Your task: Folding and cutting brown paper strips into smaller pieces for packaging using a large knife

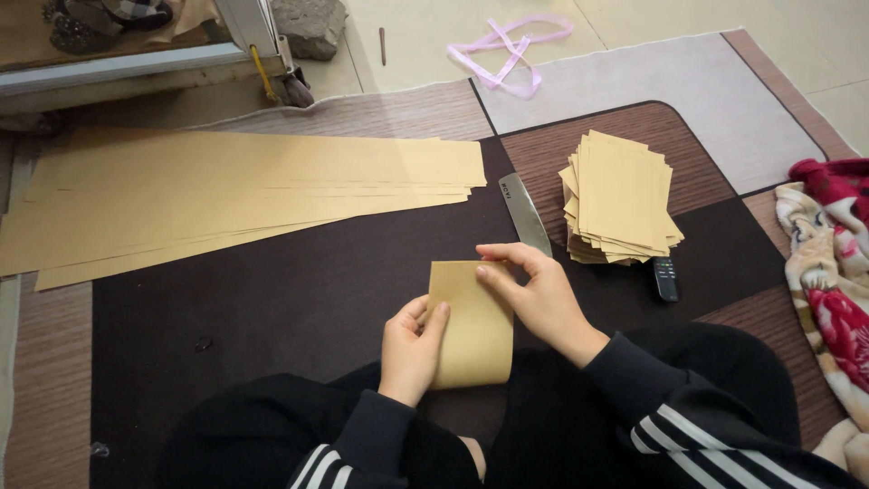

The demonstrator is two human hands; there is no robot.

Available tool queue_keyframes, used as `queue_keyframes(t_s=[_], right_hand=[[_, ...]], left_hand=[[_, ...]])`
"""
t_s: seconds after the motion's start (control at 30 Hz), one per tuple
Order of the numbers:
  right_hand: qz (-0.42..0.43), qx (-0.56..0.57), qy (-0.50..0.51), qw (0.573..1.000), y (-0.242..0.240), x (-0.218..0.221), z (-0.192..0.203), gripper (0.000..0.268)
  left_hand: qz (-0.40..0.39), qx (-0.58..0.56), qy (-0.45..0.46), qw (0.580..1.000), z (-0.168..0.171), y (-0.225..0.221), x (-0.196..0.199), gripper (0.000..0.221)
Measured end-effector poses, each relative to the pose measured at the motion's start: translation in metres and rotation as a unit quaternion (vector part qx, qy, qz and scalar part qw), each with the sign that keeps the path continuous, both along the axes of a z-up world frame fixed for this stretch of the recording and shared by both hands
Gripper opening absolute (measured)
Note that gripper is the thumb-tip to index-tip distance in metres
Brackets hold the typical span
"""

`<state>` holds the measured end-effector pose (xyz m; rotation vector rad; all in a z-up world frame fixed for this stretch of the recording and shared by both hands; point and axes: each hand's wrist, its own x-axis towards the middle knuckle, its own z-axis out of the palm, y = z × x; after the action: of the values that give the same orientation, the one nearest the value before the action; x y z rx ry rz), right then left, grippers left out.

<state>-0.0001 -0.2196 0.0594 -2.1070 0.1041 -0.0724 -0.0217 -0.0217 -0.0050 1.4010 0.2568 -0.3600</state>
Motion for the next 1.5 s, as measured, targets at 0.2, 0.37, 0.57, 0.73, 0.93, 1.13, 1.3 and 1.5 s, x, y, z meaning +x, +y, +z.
queue_keyframes(t_s=[0.2,0.37,0.57,0.73,0.93,1.13,1.3,1.5], right_hand=[[0.026,-0.063,-0.073,0.995,-0.004,0.001,-0.003,0.018],[0.014,-0.040,-0.061,0.997,-0.003,-0.001,-0.006,0.017],[0.012,-0.041,-0.051,0.998,-0.002,-0.002,-0.002,0.017],[0.013,-0.038,-0.050,0.998,-0.002,-0.001,-0.003,0.016],[0.013,-0.033,-0.045,0.998,-0.002,-0.002,-0.001,0.016],[0.010,-0.031,-0.035,0.999,-0.002,-0.002,-0.004,0.017],[0.007,-0.026,-0.020,0.999,-0.002,-0.002,-0.004,0.018],[0.003,-0.025,-0.017,1.000,-0.001,-0.003,-0.003,0.017]], left_hand=[[-0.018,0.019,-0.020,0.999,0.003,-0.003,-0.001,0.033],[-0.015,0.018,-0.016,1.000,0.007,-0.002,-0.002,0.034],[-0.006,0.023,-0.019,1.000,0.009,-0.002,-0.002,0.033],[-0.004,0.017,-0.019,1.000,0.013,-0.002,-0.003,0.031],[0.008,0.012,-0.031,0.999,0.010,-0.003,-0.003,0.028],[0.017,0.012,-0.035,0.999,0.008,-0.003,-0.003,0.026],[0.021,0.009,-0.036,0.999,0.006,-0.004,-0.004,0.026],[0.020,0.010,-0.035,0.999,0.012,-0.004,-0.004,0.027]])
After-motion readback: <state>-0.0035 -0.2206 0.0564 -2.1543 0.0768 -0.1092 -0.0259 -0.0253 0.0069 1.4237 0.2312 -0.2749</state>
